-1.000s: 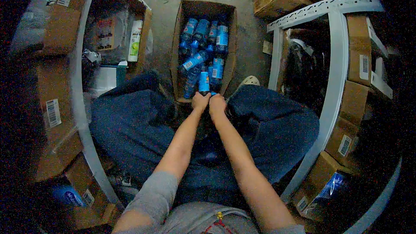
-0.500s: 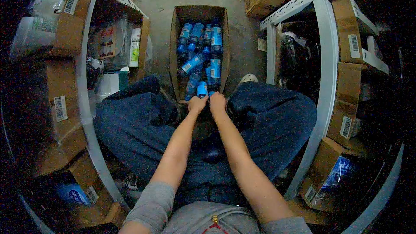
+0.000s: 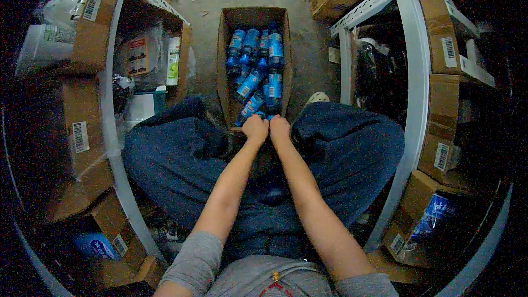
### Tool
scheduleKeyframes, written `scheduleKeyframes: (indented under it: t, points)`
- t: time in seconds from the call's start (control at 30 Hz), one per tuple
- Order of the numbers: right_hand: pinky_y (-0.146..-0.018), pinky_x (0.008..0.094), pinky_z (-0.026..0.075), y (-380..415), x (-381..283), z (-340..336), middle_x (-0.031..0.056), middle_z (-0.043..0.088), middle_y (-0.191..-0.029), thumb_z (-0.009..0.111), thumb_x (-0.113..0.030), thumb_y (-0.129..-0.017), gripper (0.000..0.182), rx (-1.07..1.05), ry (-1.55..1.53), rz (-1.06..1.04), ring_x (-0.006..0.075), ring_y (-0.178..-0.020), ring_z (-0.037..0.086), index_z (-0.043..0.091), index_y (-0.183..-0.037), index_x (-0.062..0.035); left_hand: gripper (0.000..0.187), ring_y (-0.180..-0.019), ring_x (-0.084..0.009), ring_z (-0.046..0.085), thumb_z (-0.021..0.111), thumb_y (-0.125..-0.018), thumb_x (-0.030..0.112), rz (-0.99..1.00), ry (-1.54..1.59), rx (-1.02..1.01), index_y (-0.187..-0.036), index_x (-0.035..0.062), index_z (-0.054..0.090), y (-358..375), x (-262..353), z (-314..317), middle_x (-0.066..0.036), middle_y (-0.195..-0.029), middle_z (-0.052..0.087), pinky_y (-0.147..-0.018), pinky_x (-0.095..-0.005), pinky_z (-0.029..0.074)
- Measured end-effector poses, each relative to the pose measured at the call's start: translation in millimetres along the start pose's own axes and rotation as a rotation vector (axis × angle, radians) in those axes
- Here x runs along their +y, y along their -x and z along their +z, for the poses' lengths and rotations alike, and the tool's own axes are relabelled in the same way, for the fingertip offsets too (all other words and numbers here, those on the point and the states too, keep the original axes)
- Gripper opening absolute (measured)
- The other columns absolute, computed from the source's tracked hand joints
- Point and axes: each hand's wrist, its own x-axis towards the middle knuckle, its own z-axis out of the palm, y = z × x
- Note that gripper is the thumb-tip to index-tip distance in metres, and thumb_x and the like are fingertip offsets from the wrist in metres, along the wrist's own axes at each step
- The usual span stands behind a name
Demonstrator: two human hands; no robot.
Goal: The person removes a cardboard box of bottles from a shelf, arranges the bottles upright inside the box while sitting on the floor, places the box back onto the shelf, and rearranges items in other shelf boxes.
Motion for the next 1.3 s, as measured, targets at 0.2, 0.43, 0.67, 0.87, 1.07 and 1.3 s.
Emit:
scheduleKeyframes:
  t: [0.2, 0.43, 0.67, 0.87, 1.07, 1.3]
  points:
    - [-0.053, 0.0303, 0.046, 1.1, 2.7, -3.8, 0.0141, 0.054, -0.07, 0.048, -0.008, -0.066, 0.013, -0.009, -0.031, -0.021, 0.024, -0.067, 0.055, 0.046, -0.074, 0.0015, 0.046, -0.069, -0.0272, 0.053, 0.056, -0.062, 0.026, 0.214, -0.009, 0.159, -0.097, 0.0, 0.042, -0.4, -11.5, 15.6, -0.013, -0.081, 0.051, -0.057, -0.0349, 0.043]
    - [-0.056, 0.0319, 0.045, 4.4, 10.0, -15.7, 0.0152, 0.053, -0.073, 0.058, -0.015, -0.062, 0.027, -0.085, -0.079, -0.088, 0.0249, -0.068, 0.054, 0.044, -0.076, 0.0028, 0.04, -0.078, -0.0261, 0.049, 0.06, -0.058, 0.015, 0.173, -0.247, 0.183, -0.093, 0.0034, 0.043, -13.8, -38.4, 20.3, -0.01, -0.081, 0.049, -0.06, -0.0324, 0.043]
    - [-0.056, 0.0308, 0.045, 3.1, 3.3, -9.2, 0.016, 0.051, -0.073, 0.061, -0.021, -0.061, 0.04, -0.125, -0.062, -0.03, 0.0255, -0.067, 0.053, 0.041, -0.083, 0.006, 0.04, -0.09, -0.0264, 0.04, 0.06, -0.06, 0.012, 0.002, -0.117, 0.086, -0.093, 0.0023, 0.04, -43.2, -64.9, 37.1, -0.011, -0.093, 0.041, -0.071, -0.0362, 0.04]
    - [-0.054, 0.0301, 0.045, -0.3, 5.4, -9.5, 0.0163, 0.05, -0.071, 0.062, -0.024, -0.06, 0.046, -0.136, -0.024, -0.053, 0.0248, -0.063, 0.053, 0.04, -0.086, 0.0068, 0.044, -0.094, -0.0282, 0.038, 0.061, -0.059, 0.012, 0.072, -0.024, 0.045, -0.095, 0.0033, 0.035, -72.5, -66.6, 43.2, -0.011, -0.098, 0.039, -0.073, -0.0378, 0.039]
    - [-0.051, 0.0297, 0.045, -1.2, 9.7, -0.9, 0.0157, 0.049, -0.072, 0.062, -0.025, -0.06, 0.046, -0.091, -0.046, -0.042, 0.0253, -0.061, 0.053, 0.04, -0.087, 0.0049, 0.04, -0.092, -0.0286, 0.039, 0.061, -0.059, 0.012, 0.113, -0.023, -0.008, -0.09, 0.0041, 0.038, -84.4, -60.7, 45.0, -0.012, -0.095, 0.042, -0.072, -0.0381, 0.039]
    - [-0.051, 0.0294, 0.045, 1.1, 10.8, -2.3, 0.0162, 0.049, -0.073, 0.061, -0.026, -0.061, 0.049, -0.106, -0.039, -0.057, 0.0256, -0.062, 0.054, 0.039, -0.091, 0.0043, 0.038, -0.09, -0.0308, 0.04, 0.061, -0.057, 0.01, 0.255, -0.08, 0.116, -0.089, 0.003, 0.041, -90.5, -68.9, 59.0, -0.014, -0.091, 0.044, -0.074, -0.0369, 0.037]
